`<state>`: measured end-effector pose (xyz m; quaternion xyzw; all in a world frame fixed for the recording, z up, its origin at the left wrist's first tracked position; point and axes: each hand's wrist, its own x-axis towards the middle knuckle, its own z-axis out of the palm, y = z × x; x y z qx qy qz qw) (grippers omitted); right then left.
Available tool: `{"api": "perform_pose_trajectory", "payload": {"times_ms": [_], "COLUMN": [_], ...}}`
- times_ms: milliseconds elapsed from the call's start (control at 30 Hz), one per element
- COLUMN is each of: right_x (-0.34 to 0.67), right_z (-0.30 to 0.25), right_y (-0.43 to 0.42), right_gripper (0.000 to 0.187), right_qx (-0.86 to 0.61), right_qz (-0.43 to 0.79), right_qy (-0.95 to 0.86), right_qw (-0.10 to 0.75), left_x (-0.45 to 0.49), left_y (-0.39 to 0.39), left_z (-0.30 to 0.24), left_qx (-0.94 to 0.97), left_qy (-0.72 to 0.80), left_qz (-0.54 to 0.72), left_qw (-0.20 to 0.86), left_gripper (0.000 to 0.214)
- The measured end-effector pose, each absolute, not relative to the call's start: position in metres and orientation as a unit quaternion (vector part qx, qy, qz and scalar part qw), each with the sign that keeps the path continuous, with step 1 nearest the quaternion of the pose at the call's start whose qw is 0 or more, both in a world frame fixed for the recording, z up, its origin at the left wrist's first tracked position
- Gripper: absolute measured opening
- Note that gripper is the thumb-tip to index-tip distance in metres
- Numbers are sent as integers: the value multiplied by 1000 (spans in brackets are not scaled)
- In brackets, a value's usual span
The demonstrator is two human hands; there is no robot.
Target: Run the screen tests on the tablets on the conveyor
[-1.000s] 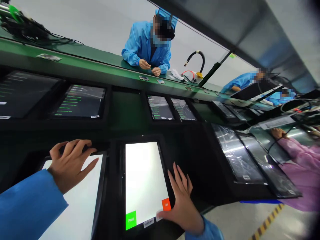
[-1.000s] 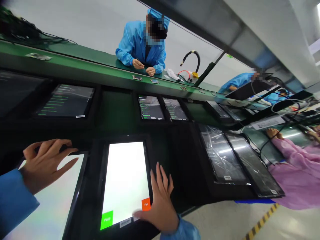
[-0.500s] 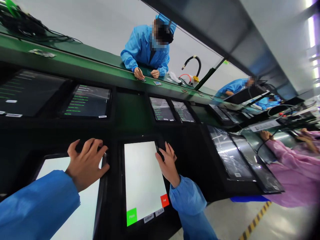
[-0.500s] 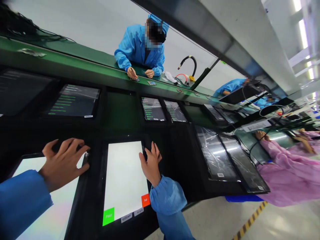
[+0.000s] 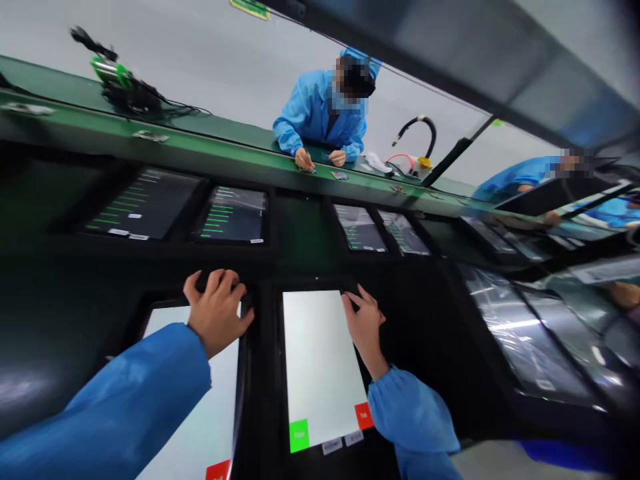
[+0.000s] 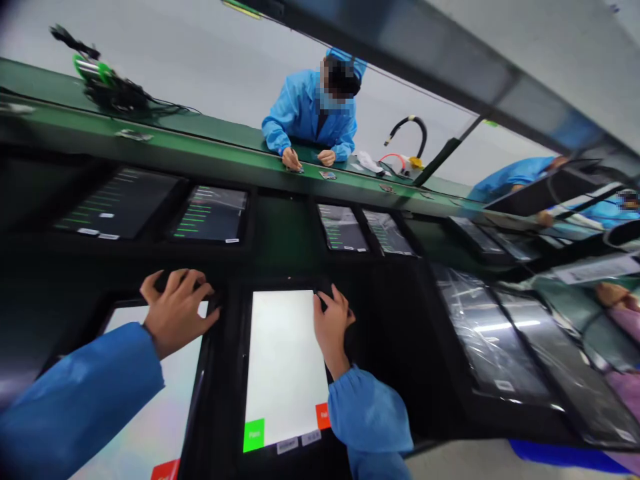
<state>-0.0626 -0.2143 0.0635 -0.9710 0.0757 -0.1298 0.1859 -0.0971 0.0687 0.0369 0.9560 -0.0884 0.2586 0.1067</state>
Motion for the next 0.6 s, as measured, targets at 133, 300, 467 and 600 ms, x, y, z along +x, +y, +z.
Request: {"api": "perform_pose_trajectory", "payload": {"times_ms": [133,300,467,600], "right_x": [-60,-55,-45,-65], "right_z": [68,67,65,79], "right_y": [-213,-209,-205,-194], "right_gripper": [25,20,22,34], "right_qx": [-958,-951,-949,-951], "right_qz": [-160,-158,-156,-170], "right_qy": [100,113,111,55], "right_qw": [217,240,252,254], "left_x": [-97,-99,-98,-110], "left_y": [71,77,83,99], "left_z": [42,44,43,46], "left_qx": [959,964,966,963], "left_qy": [-57,-42,-39,-35], "left_qz": [244,229,209,203], "left_qw": [129,130,145,172], "left_gripper": [12,10,24,27]}}
